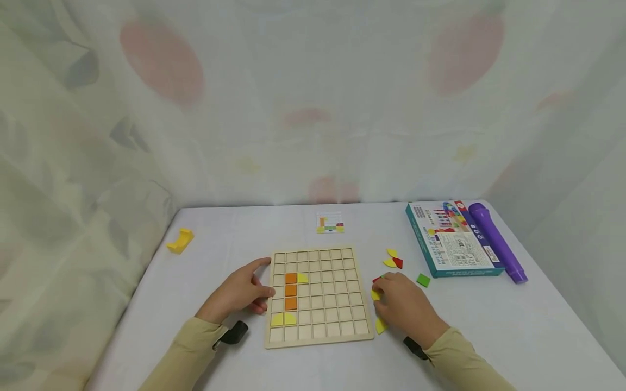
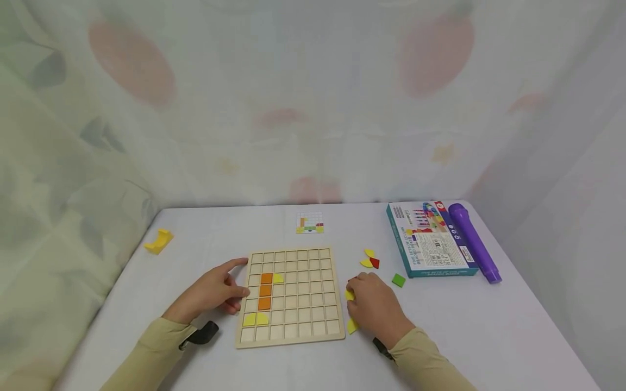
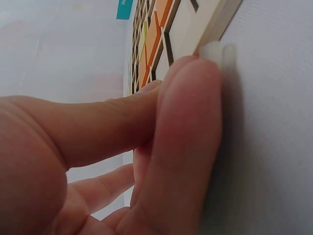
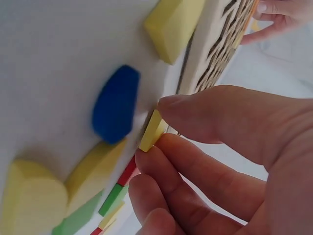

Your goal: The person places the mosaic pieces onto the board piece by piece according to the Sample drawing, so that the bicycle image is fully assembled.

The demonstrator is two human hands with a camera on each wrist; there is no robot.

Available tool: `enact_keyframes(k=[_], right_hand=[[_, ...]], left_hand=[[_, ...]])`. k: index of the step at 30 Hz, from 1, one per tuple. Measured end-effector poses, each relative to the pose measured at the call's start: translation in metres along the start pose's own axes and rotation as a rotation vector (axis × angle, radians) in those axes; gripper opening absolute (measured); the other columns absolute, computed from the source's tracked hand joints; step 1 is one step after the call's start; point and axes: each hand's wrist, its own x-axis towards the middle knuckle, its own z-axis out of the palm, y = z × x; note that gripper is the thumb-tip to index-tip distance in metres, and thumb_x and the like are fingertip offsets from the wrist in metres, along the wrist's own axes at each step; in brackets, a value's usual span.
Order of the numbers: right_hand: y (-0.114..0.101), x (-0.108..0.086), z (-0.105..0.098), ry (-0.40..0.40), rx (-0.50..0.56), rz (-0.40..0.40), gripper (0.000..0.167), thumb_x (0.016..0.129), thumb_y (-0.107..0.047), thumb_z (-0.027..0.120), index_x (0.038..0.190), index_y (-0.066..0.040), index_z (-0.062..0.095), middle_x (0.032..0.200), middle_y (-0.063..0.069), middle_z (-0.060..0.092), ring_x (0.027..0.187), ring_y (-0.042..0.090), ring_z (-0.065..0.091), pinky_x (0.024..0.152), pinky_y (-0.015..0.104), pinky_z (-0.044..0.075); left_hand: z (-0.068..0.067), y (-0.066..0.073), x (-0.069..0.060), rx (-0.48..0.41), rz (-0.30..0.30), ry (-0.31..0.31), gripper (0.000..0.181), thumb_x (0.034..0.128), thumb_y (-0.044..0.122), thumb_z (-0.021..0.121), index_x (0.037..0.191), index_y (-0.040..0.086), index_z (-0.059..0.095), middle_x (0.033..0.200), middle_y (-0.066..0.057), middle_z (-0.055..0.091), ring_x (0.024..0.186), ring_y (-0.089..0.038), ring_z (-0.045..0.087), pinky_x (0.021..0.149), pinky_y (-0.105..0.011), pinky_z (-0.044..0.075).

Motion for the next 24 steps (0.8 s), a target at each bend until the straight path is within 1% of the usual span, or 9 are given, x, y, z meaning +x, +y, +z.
enact_keyframes(k=[3,6,10,14,17,20,24], right_hand=[[-0.004,0.002,-0.001,0.009,0.02,0.001,0.022,0.086,-0.016,0.087,0.108,-0.012,0.083,0.101,-0.004,0.076,0.096,0.014,0.066,0.088,0.034,0.063],[-0.013,0.005,-0.001,0.022,0.045,-0.035,0.021,0.086,-0.015,0.087,0.107,-0.013,0.083,0.098,-0.006,0.073,0.094,0.012,0.063,0.086,0.033,0.061],[-0.036,0.011,0.003,0.044,0.048,-0.141,0.02,0.087,-0.017,0.087,0.106,-0.013,0.082,0.099,-0.007,0.072,0.094,0.011,0.062,0.085,0.032,0.061],[-0.067,0.017,0.01,0.052,0.052,-0.263,0.021,0.088,-0.02,0.087,0.108,-0.014,0.083,0.101,-0.005,0.073,0.097,0.011,0.062,0.085,0.029,0.062],[-0.092,0.021,0.015,0.038,0.058,-0.358,0.022,0.089,-0.02,0.086,0.11,-0.014,0.083,0.103,-0.005,0.074,0.098,0.012,0.064,0.086,0.027,0.062],[-0.116,0.02,0.02,0.008,0.053,-0.434,0.02,0.091,-0.021,0.085,0.111,-0.016,0.083,0.102,-0.006,0.073,0.096,0.01,0.063,0.083,0.023,0.06],[-0.141,0.017,0.027,-0.022,0.037,-0.512,0.018,0.091,-0.022,0.085,0.11,-0.02,0.084,0.098,-0.01,0.07,0.092,0.005,0.06,0.075,0.016,0.055]], left_hand=[[0.0,0.001,0.0,0.001,-0.002,-0.001,0.091,0.0917,0.009,0.086,0.168,0.021,0.038,0.096,-0.017,0.062,0.065,-0.024,0.073,0.062,-0.037,0.067],[0.0,0.002,-0.001,0.002,-0.005,-0.002,0.091,0.0918,0.01,0.086,0.168,0.021,0.038,0.096,-0.017,0.062,0.065,-0.024,0.073,0.063,-0.037,0.067],[-0.001,0.002,-0.001,0.003,-0.008,-0.004,0.091,0.0919,0.01,0.086,0.168,0.021,0.038,0.096,-0.017,0.062,0.065,-0.024,0.074,0.063,-0.037,0.066],[-0.001,0.0,-0.001,0.012,-0.007,0.001,0.091,0.0923,0.01,0.086,0.168,0.022,0.037,0.096,-0.016,0.063,0.065,-0.023,0.074,0.063,-0.037,0.066],[-0.001,-0.001,0.001,0.014,-0.006,0.003,0.09,0.0926,0.011,0.086,0.168,0.023,0.038,0.096,-0.016,0.063,0.065,-0.023,0.074,0.063,-0.037,0.066],[-0.001,-0.002,0.002,-0.002,-0.002,-0.003,0.09,0.093,0.01,0.085,0.168,0.024,0.038,0.095,-0.017,0.063,0.064,-0.023,0.074,0.062,-0.036,0.067],[-0.001,-0.003,0.004,-0.026,0.006,-0.011,0.089,0.0931,0.009,0.085,0.168,0.024,0.039,0.095,-0.017,0.063,0.063,-0.023,0.074,0.061,-0.036,0.067]])
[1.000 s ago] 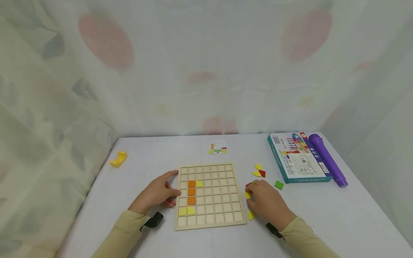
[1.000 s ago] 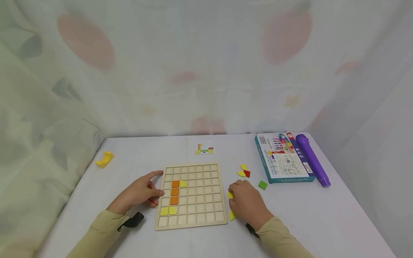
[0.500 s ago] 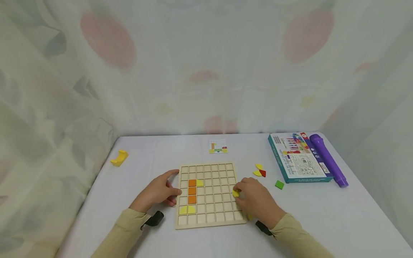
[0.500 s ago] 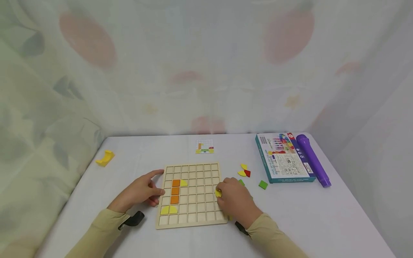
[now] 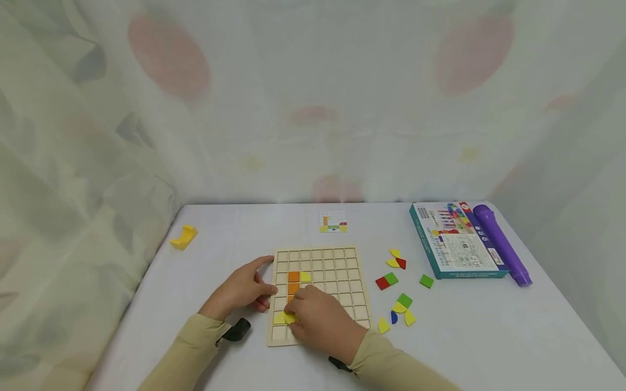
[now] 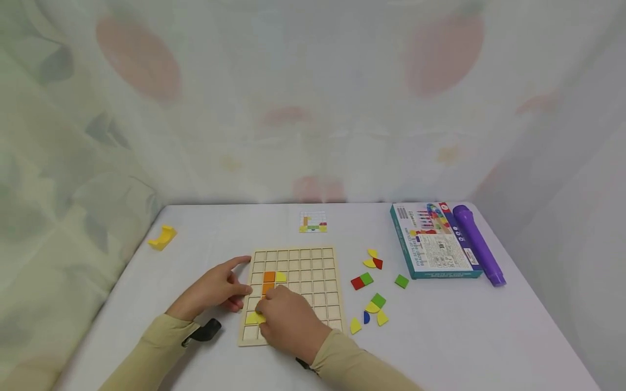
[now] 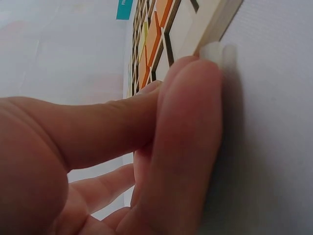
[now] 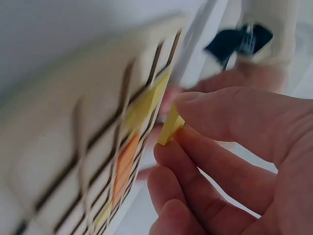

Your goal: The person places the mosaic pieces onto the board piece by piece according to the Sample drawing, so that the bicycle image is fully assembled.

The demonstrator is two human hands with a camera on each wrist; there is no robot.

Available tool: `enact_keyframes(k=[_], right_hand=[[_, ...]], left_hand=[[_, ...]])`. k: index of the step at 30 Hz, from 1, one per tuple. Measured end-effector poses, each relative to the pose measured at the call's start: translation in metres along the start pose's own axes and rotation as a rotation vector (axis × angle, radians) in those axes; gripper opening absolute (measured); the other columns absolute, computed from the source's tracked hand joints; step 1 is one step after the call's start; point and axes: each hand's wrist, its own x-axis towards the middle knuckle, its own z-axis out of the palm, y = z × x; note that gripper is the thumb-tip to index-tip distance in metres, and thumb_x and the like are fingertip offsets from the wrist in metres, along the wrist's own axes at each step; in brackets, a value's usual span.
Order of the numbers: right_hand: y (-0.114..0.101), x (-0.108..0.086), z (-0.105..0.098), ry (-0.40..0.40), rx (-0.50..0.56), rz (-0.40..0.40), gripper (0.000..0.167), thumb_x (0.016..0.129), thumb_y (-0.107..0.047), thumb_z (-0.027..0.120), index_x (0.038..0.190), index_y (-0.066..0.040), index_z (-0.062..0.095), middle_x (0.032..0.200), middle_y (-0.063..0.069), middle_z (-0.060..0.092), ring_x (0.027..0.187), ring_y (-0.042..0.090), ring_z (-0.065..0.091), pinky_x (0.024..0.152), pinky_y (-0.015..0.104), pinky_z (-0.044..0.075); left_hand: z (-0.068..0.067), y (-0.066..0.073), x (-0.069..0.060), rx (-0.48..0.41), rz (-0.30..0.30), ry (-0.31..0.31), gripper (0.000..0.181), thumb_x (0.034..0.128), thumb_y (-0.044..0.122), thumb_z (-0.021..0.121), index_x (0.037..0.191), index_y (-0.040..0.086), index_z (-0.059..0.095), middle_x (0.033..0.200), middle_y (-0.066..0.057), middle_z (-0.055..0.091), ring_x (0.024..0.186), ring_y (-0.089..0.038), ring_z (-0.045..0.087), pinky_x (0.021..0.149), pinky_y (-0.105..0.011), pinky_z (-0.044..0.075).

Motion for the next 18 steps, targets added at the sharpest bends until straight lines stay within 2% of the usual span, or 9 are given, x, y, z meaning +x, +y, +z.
enact_keyframes(k=[7,18], right_hand=[[-0.019,0.006,0.013,-0.011,-0.028,-0.086,0.016,0.089,-0.022,0.087,0.105,-0.024,0.083,0.094,-0.013,0.068,0.089,0.003,0.057,0.072,0.012,0.048],[-0.018,0.006,0.016,-0.017,-0.014,-0.097,0.015,0.089,-0.022,0.086,0.104,-0.023,0.082,0.094,-0.012,0.069,0.087,0.004,0.057,0.072,0.014,0.048]], left_hand=[[0.0,-0.001,-0.002,-0.014,0.02,-0.014,0.089,0.0931,0.009,0.085,0.168,0.022,0.038,0.094,-0.017,0.063,0.062,-0.022,0.074,0.061,-0.037,0.067],[0.001,-0.001,0.0,0.016,-0.004,0.004,0.088,0.0932,0.011,0.085,0.167,0.023,0.039,0.094,-0.016,0.064,0.062,-0.023,0.074,0.061,-0.036,0.066]])
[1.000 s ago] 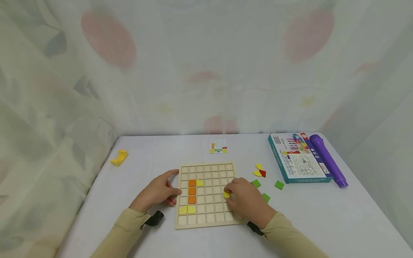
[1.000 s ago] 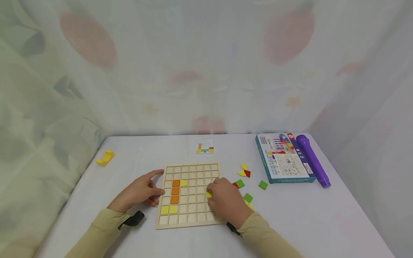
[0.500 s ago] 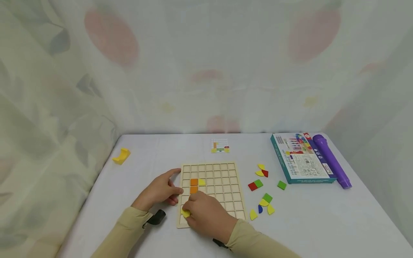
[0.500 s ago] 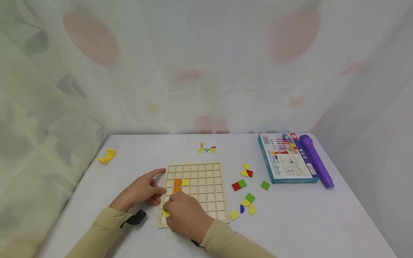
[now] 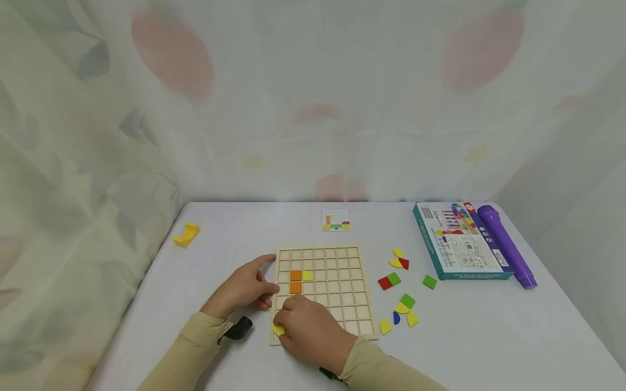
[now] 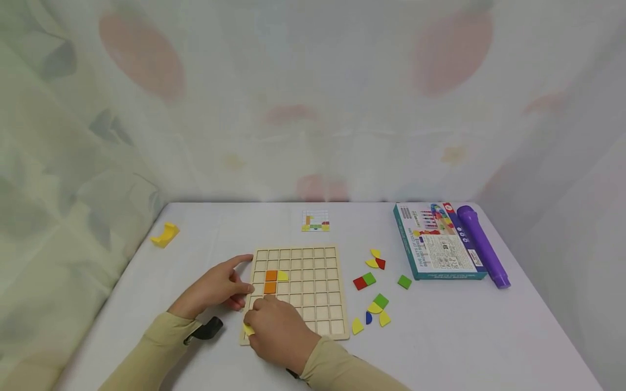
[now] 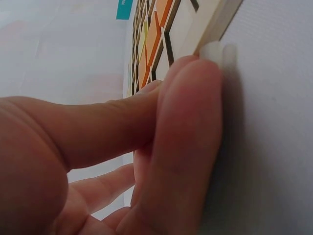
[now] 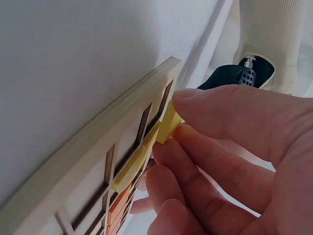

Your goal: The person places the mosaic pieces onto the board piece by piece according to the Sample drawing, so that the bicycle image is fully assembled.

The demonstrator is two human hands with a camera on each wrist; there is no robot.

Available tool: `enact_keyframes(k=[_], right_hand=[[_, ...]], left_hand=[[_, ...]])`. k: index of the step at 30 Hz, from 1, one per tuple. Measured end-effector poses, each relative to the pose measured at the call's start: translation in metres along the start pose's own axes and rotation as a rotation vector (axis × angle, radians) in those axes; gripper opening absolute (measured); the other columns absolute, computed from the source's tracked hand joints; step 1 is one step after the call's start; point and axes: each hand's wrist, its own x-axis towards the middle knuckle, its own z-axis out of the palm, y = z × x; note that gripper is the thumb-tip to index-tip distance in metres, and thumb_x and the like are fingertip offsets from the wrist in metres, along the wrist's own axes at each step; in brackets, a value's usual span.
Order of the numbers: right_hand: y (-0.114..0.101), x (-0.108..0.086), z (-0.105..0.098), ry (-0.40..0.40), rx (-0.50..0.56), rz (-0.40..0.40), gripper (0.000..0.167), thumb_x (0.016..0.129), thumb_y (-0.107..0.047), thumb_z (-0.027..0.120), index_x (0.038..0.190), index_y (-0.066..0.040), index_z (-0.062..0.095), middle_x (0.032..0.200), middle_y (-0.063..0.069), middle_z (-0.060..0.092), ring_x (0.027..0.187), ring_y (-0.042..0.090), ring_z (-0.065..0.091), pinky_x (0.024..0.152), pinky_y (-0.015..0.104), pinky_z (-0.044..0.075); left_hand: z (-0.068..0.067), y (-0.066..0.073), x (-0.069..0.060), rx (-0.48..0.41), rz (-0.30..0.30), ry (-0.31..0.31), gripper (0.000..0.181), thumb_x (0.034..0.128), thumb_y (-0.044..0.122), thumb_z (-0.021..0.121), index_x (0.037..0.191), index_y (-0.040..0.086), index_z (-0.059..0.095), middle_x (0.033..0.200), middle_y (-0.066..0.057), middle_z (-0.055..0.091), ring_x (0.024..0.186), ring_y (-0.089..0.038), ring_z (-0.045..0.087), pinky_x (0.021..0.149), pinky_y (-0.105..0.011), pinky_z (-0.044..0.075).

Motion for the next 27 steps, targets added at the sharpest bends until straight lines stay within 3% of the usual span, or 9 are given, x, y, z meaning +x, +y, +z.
enact_keyframes(k=[20,27], right_hand=[[-0.0004,-0.0017,-0.0006,-0.013,-0.012,0.022,0.016,0.089,-0.022,0.087,0.104,-0.023,0.082,0.094,-0.012,0.069,0.088,0.004,0.057,0.072,0.015,0.049],[0.0003,-0.0021,0.0007,-0.008,-0.02,0.022,0.014,0.091,-0.024,0.085,0.105,-0.021,0.082,0.096,-0.01,0.07,0.088,0.006,0.058,0.074,0.016,0.052]], left_hand=[[-0.0003,0.0017,-0.0008,0.003,-0.004,-0.002,0.088,0.0933,0.011,0.085,0.168,0.023,0.038,0.094,-0.016,0.064,0.063,-0.023,0.074,0.062,-0.036,0.066],[-0.0015,0.0021,-0.0029,0.015,0.025,-0.01,0.087,0.0936,0.01,0.084,0.167,0.019,0.038,0.092,-0.016,0.065,0.062,-0.022,0.074,0.062,-0.037,0.066]])
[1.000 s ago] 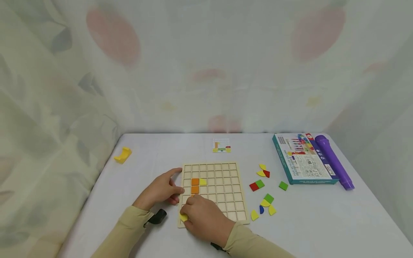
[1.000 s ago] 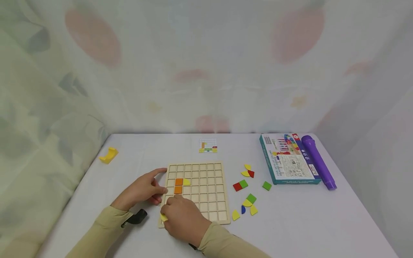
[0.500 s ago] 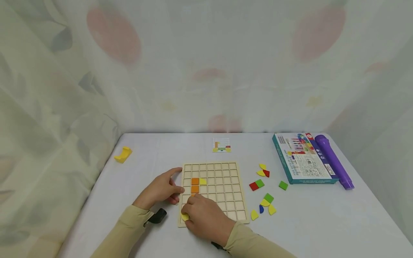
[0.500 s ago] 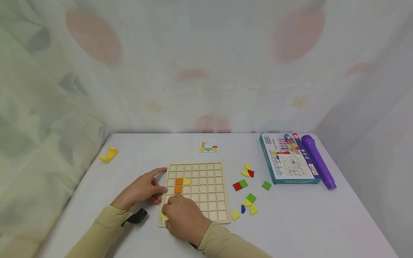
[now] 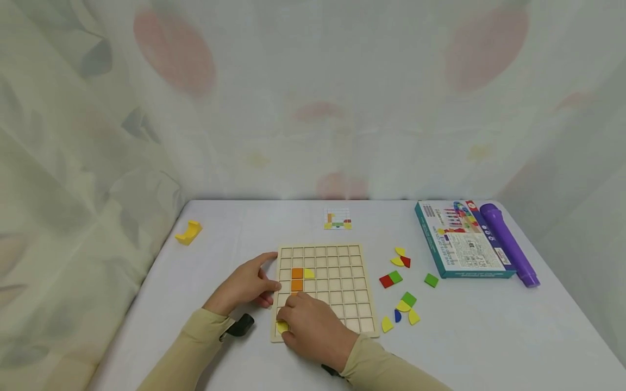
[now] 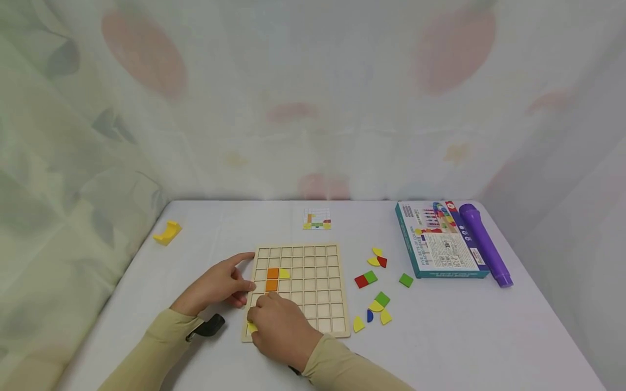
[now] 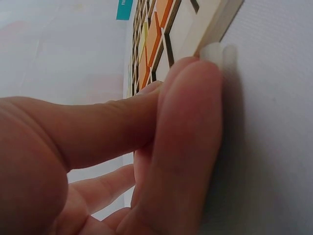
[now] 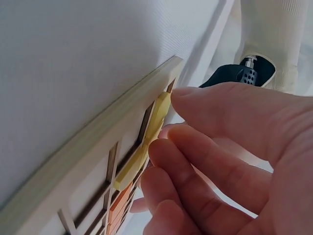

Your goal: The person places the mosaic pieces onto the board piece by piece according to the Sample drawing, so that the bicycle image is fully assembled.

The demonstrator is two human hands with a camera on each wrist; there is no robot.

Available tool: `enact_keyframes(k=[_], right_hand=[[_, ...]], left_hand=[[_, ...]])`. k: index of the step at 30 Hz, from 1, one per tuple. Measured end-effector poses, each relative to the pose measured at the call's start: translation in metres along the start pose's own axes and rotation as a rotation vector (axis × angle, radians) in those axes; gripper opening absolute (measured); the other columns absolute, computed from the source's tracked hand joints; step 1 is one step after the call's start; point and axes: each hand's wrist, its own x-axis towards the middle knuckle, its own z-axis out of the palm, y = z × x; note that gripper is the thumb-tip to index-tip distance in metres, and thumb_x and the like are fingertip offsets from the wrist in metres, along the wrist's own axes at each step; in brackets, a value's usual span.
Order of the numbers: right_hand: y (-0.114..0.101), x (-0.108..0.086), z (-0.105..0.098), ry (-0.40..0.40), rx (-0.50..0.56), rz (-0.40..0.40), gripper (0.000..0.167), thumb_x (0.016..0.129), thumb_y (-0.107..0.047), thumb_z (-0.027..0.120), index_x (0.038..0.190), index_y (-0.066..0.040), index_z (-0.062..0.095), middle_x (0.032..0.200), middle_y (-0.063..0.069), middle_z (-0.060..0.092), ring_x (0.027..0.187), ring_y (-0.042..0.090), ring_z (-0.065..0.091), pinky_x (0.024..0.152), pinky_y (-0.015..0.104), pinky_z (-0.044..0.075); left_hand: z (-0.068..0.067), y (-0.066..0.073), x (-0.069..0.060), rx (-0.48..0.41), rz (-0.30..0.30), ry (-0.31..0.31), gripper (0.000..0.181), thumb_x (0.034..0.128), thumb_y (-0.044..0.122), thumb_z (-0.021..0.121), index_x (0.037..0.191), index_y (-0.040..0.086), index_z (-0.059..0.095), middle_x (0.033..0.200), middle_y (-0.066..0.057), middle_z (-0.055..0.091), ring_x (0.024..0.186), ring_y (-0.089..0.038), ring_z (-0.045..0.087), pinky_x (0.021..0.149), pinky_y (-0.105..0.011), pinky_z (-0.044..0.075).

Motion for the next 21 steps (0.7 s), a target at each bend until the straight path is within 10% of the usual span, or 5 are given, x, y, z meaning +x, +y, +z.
enact_keyframes(k=[21], right_hand=[[-0.0025,0.0011,0.0039,-0.01,-0.017,0.047,0.011,0.092,-0.025,0.084,0.103,-0.022,0.082,0.098,-0.009,0.072,0.096,0.008,0.064,0.079,0.021,0.057]], left_hand=[[-0.0003,0.0006,0.0021,0.012,-0.015,-0.002,0.088,0.0937,0.01,0.084,0.168,0.021,0.038,0.094,-0.016,0.064,0.064,-0.024,0.075,0.061,-0.036,0.066]])
